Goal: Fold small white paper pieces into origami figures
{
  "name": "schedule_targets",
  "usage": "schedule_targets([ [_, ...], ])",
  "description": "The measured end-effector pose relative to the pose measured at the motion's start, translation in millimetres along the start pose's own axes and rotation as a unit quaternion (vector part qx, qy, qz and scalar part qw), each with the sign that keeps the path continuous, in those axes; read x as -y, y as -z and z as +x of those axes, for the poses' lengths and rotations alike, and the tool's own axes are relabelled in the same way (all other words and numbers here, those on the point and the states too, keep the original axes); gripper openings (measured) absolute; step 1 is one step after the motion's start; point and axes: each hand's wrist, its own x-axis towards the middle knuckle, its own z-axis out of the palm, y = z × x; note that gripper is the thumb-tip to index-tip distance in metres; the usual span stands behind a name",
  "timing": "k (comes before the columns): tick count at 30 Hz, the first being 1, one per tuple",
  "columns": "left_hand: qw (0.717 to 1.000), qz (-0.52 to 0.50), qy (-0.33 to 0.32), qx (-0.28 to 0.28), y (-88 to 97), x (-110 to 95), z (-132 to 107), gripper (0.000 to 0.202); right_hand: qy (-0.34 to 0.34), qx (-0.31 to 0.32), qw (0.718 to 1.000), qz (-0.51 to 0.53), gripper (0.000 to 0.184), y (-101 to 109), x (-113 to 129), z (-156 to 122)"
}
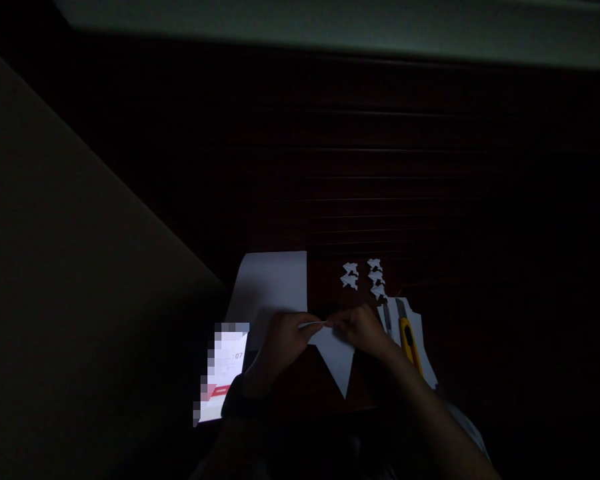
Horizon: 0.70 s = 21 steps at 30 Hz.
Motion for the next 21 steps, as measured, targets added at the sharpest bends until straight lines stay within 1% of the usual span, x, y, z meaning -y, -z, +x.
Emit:
schedule_targets([
  [5, 0.999, 0.043, -0.018, 0.019, -1.7, -0.9, -0.4, 0.026, 0.002, 0.001, 1.0, -0.024, 0.02, -0.2, -2.4, 1.5],
  [9, 0.998, 0.056, -0.012, 0.02, 0.2, 2.2, 0.4, 0.028, 0.004, -0.015, 0.999, -0.037, 0.019, 2.0, -11.3, 2.3],
  [12, 0.997, 0.07, -0.022, 0.015, 0.6, 3.9, 1.1, 0.026, -0.003, -0.018, 0.999, -0.046, 0.019, 2.8, -13.7, 2.3],
  [15, 0.996, 0.083, -0.033, 0.011, -0.4, 2.9, 1.2, 0.023, -0.003, -0.018, 0.999, -0.042, 0.019, 1.6, -9.3, 2.2],
  [19, 0.995, 0.096, -0.036, 0.018, -3.1, 0.6, 0.6, 0.022, 0.026, 0.001, 0.999, -0.032, 0.025, -2.1, -1.2, 1.7],
  [21, 0.994, 0.1, -0.037, 0.023, -4.7, 0.6, 0.6, 0.022, 0.027, 0.006, 0.999, -0.04, 0.028, -3.6, 0.4, 1.5],
])
